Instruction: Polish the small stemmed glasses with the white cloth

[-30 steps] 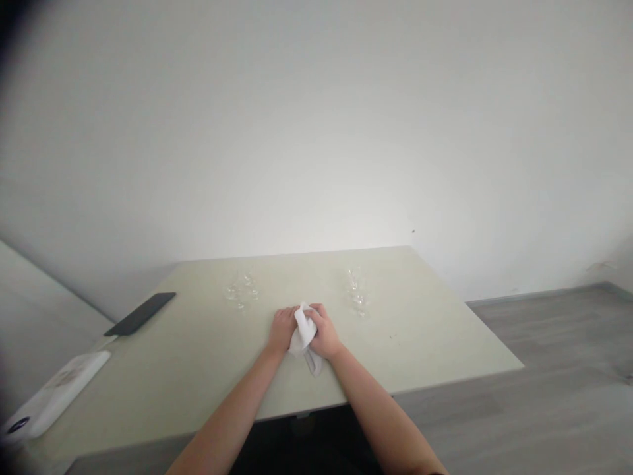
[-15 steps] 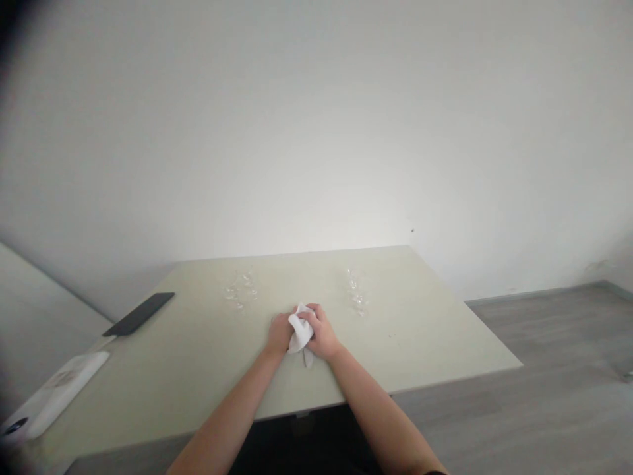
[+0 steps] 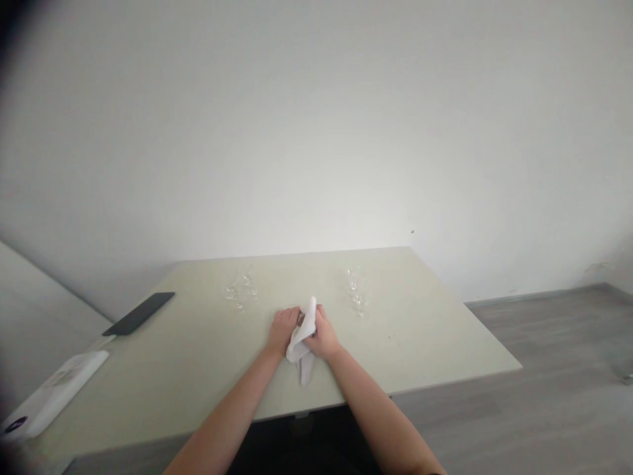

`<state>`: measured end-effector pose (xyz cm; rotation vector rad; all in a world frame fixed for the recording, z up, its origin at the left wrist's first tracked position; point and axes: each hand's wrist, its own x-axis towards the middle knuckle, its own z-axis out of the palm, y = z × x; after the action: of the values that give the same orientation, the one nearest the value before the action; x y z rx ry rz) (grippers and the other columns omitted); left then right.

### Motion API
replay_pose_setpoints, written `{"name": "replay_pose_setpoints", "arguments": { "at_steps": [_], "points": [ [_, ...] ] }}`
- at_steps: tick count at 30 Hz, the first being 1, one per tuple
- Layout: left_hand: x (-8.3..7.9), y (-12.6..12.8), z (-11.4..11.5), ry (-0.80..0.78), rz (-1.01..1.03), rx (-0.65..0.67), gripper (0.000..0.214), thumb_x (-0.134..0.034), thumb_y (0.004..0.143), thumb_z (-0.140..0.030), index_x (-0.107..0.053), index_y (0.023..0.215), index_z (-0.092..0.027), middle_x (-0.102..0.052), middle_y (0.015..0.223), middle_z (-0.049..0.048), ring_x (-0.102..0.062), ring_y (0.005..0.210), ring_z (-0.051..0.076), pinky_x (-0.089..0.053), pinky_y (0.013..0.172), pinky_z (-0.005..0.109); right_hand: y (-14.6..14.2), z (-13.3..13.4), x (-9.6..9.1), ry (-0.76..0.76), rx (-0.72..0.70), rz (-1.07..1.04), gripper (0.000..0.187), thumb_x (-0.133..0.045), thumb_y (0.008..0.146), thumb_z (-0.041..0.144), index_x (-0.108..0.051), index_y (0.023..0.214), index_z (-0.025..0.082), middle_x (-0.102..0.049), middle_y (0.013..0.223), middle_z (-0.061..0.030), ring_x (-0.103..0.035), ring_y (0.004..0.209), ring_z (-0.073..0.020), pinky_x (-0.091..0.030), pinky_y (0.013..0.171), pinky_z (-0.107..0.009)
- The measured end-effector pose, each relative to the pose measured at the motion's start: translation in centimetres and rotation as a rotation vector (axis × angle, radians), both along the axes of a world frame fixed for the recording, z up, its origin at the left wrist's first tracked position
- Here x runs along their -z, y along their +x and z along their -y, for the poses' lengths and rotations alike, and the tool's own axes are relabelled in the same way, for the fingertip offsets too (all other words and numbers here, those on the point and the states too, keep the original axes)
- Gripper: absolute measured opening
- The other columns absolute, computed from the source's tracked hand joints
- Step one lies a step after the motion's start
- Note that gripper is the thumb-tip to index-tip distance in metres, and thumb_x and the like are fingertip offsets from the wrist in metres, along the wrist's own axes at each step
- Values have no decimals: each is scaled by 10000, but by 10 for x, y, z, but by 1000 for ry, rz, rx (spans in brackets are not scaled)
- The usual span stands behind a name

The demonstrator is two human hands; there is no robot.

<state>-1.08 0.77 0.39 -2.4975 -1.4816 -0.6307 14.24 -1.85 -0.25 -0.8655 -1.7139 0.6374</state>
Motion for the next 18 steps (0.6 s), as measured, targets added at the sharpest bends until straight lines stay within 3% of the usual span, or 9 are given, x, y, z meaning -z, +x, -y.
{"name": "replay_pose_setpoints", "arguments": {
  "at_steps": [3, 6, 10, 13, 15, 18],
  "points": [
    [3, -2, -3, -56, 3, -24, 197, -467, 881, -165, -598, 1027, -146, -660, 816, 91, -626, 793, 230, -425, 766, 351, 0, 8, -9, 127, -45, 122, 474, -650, 687, 134, -600, 1150, 217, -454, 1278, -123, -458, 1202, -283, -384, 1027, -419],
    [4, -2, -5, -10, 28, -33, 191, -489, 876, -178, -599, 1028, -144, -661, 829, 96, -622, 801, 236, -429, 760, 354, -1, 9, -11, 151, -21, 146, 448, -631, 685, 114, -620, 1117, 231, -439, 1303, -118, -439, 1229, -285, -361, 1043, -423],
    [1, -2, -5, 85, 26, -9, 194, -482, 882, -166, -598, 1037, -166, -650, 915, 105, -591, 899, 249, -435, 825, 377, -3, -3, 2, -49, 89, -37, 389, -606, 725, 176, -587, 1113, 197, -590, 1072, -94, -569, 997, -251, -464, 900, -381],
    [-1, -1, -1, 121, 2, 57, 259, -462, 897, -164, -568, 1131, -189, -637, 962, 89, -567, 946, 242, -412, 909, 406, -3, -15, 15, -295, 140, -235, 212, -502, 840, 307, -615, 947, 163, -631, 821, -60, -589, 757, -220, -511, 701, -335],
    [-2, 0, 1, 128, -12, 55, 275, -456, 904, -170, -551, 1161, -191, -632, 982, 86, -561, 959, 242, -403, 922, 413, -3, -19, 20, -342, 99, -299, 258, -456, 873, 349, -627, 850, 157, -637, 768, -60, -586, 721, -218, -516, 670, -330],
    [-3, 1, 3, 88, -23, 8, 230, -453, 906, -168, -569, 1105, -181, -641, 957, 91, -577, 935, 245, -412, 880, 404, -3, -16, 18, -245, 26, -240, 196, -556, 814, 313, -654, 908, 172, -660, 869, -63, -603, 851, -243, -516, 814, -371]
  ]
}}
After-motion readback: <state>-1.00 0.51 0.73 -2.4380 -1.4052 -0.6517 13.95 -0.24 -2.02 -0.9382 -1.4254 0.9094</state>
